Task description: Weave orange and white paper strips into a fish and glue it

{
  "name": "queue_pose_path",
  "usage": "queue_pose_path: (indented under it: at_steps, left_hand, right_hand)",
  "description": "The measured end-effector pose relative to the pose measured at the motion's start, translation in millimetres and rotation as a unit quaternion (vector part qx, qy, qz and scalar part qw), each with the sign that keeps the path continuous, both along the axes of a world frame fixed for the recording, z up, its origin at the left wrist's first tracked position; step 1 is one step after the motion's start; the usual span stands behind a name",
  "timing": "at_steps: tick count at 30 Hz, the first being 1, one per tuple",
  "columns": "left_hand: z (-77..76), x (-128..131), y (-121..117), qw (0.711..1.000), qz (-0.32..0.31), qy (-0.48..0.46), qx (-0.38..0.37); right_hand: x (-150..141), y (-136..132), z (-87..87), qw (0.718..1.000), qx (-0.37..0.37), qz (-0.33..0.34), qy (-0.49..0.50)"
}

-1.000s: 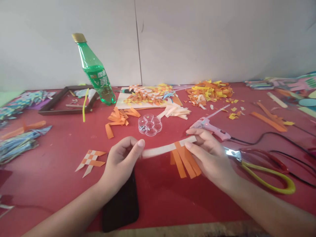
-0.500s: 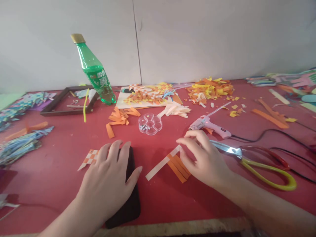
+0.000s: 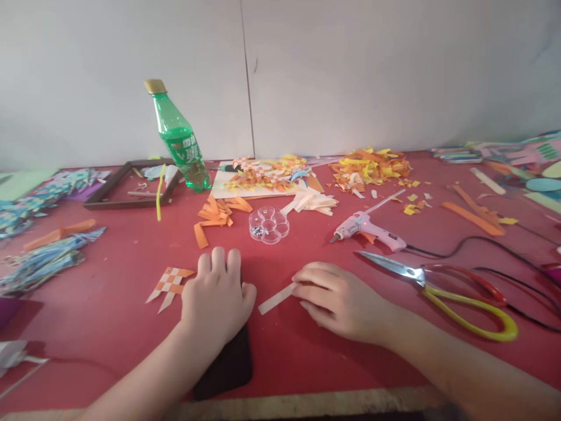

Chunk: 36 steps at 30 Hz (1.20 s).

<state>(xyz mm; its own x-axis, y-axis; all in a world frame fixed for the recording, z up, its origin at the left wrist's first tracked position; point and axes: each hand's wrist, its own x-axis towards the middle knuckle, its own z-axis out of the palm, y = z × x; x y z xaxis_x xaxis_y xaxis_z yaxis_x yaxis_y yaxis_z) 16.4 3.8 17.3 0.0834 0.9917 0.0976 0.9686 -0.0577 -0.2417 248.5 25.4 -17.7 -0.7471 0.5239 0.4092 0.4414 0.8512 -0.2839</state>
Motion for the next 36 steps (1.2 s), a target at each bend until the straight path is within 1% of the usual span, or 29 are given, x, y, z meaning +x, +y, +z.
queue_pose_path:
  at_steps: [2,5,8,10,12,15,19,21,23,24,26,27,29,31,34,36]
  left_hand:
    - [-3.2,-1.0,-0.1,1.0,-0.015,-0.001,0.014]
    - [-8.3,-4.7,-1.4,0.998,-0.055,0.002,0.032]
    - [-13.1,-8.0,-3.1,0.995,-0.086,0.006,0.054]
    - [-14.9,-8.8,-3.9,0.994,-0.085,0.009,0.065]
    - [-14.7,-9.1,-4.3,0.995,-0.081,0.006,0.062]
    - [-11.4,-11.0,-4.6,0.996,-0.075,-0.009,0.046]
    - [-7.1,-15.6,-4.0,0.996,-0.067,-0.016,0.054]
    - [-6.1,-16.6,-2.7,0.993,-0.075,-0.051,0.077]
    - [-5.8,-15.9,-1.0,0.978,-0.127,-0.144,0.085]
    - [-5.9,-14.8,-0.3,0.962,-0.165,-0.205,0.074]
    - [-7.1,-11.8,0.4,0.918,-0.245,-0.31,0.033]
    - [-8.0,-10.1,0.3,0.898,-0.276,-0.343,0.014]
    - [-10.1,-7.4,-0.4,0.871,-0.319,-0.374,-0.007]
    - [-11.8,-6.6,-1.3,0.858,-0.345,-0.38,-0.012]
    - [-12.3,-8.3,-2.5,0.855,-0.356,-0.377,-0.015]
    - [-11.7,-10.0,-3.6,0.855,-0.359,-0.374,-0.012]
  right_hand:
    - [-1.9,-3.7,1.1,1.0,-0.001,-0.013,-0.004]
    - [-4.6,-8.6,6.1,0.999,-0.011,-0.037,-0.019]
    - [-5.3,-7.4,16.8,0.998,0.011,-0.059,-0.024]
    - [-3.8,0.9,27.4,0.997,0.039,-0.063,-0.033]
    - [-0.5,17.4,39.5,0.995,0.072,-0.062,-0.042]
    - [6.3,56.1,56.0,0.99,0.112,-0.078,-0.043]
    - [11.1,112.5,67.6,0.985,0.066,-0.13,-0.087]
    - [5.5,132.3,70.2,0.983,0.055,-0.142,-0.104]
    - [-7.8,144.1,72.9,0.982,0.04,-0.134,-0.128]
    - [-16.7,147.8,74.7,0.981,0.032,-0.126,-0.143]
    - [-35.7,153.8,78.5,0.979,0.018,-0.112,-0.169]
    - [-43.9,157.6,80.4,0.977,0.013,-0.113,-0.18]
    - [-53.8,169.5,83.1,0.97,0.004,-0.136,-0.2]
    - [-52.0,187.7,83.8,0.958,-0.01,-0.177,-0.224]
    - [-31.6,217.2,80.8,0.935,-0.054,-0.217,-0.275]
    - [-14.5,229.4,76.8,0.923,-0.084,-0.227,-0.3]
